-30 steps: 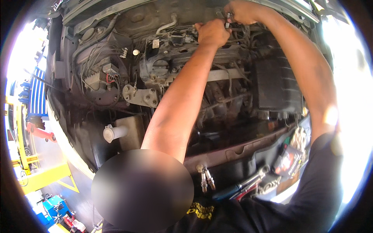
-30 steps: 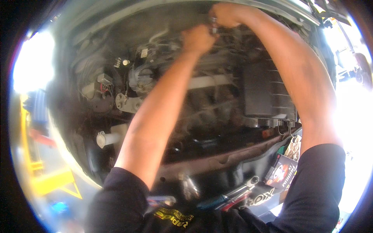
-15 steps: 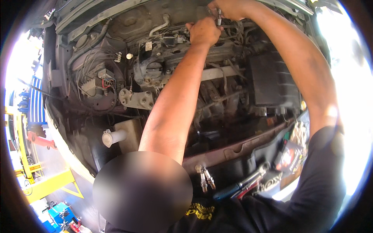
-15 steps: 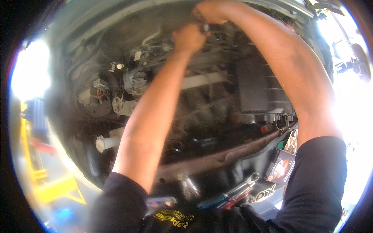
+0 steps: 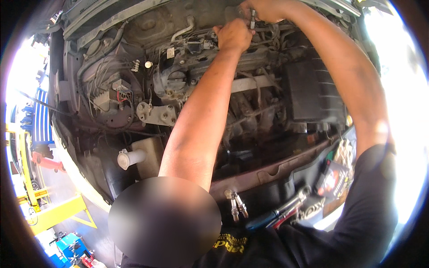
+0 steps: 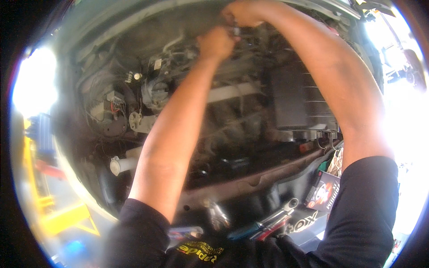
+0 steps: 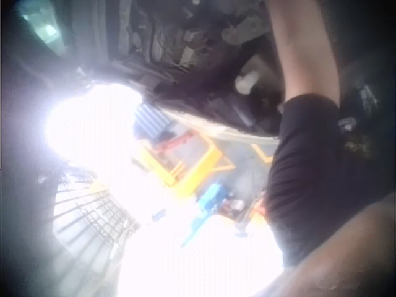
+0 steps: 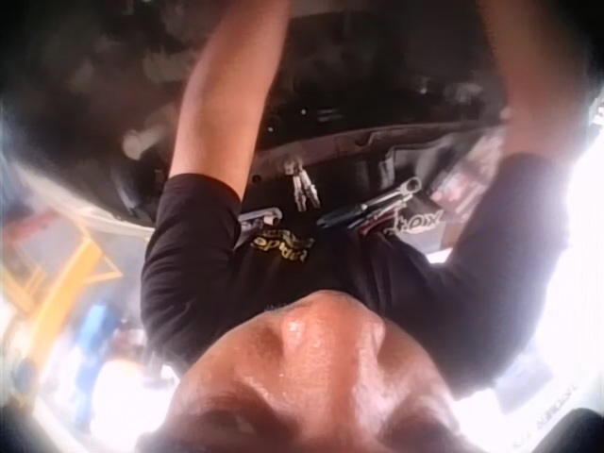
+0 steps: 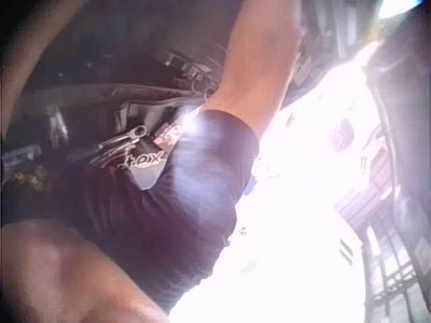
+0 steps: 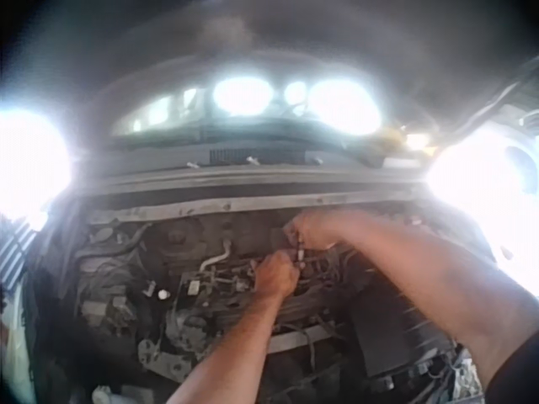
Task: The person removes spark plugs from a car engine using a ratchet and socket, then installs new spark plugs one by one. The person uses a spark plug gap tool to adjust the new plugs before installation and tightens each with the ratchet.
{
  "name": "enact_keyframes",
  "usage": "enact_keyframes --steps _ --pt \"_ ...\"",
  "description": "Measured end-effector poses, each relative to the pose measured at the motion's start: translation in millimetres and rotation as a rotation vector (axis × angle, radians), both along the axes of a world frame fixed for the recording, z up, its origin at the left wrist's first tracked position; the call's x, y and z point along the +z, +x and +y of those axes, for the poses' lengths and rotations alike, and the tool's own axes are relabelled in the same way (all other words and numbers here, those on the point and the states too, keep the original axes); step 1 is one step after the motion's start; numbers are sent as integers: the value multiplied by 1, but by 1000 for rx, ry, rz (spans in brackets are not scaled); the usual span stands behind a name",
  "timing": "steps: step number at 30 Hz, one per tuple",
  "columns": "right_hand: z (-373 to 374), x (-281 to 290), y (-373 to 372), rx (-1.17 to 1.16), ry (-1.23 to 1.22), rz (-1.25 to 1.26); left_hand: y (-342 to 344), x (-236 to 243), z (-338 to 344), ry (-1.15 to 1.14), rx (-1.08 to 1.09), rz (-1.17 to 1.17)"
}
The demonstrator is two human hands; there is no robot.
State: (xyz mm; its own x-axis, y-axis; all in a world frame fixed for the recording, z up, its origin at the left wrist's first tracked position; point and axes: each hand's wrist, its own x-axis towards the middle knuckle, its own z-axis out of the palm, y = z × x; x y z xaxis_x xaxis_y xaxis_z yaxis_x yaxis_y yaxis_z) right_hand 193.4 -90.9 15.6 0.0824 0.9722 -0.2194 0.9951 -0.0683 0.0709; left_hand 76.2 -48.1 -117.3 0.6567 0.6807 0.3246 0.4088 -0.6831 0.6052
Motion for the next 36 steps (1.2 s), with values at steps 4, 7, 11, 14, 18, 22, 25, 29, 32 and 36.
enact_keyframes --steps 4,7,11,14,18,22,25,29,32,36 --pt "2 23 -32 -41 -290 -175 -9 16 -1 -83 5 94" --pt "6 10 -14 182 -322 -427 -8 23 -10 -88 -22 61" --pt "8 23 -37 18 -184 -160 -11 11 3 -11 22 90" --pt "-2 19 -35 -23 -114 -124 -6 9 1 -28 7 147" --pt "6 11 -26 2 -183 -248 -8 18 -3 -91 -24 132" --pt "8 11 -26 -4 -172 -284 -8 18 -3 -49 7 147" --pt "3 8 -11 -9 -127 -209 -8 14 -4 -35 -8 121" --pt "0 10 -2 69 -80 -134 -7 9 -3 -44 -32 54" --pt "4 12 -16 2 -106 -148 -8 11 0 -67 -7 99" --pt "9 8 -16 77 -171 -289 -11 21 -6 -85 -17 86"
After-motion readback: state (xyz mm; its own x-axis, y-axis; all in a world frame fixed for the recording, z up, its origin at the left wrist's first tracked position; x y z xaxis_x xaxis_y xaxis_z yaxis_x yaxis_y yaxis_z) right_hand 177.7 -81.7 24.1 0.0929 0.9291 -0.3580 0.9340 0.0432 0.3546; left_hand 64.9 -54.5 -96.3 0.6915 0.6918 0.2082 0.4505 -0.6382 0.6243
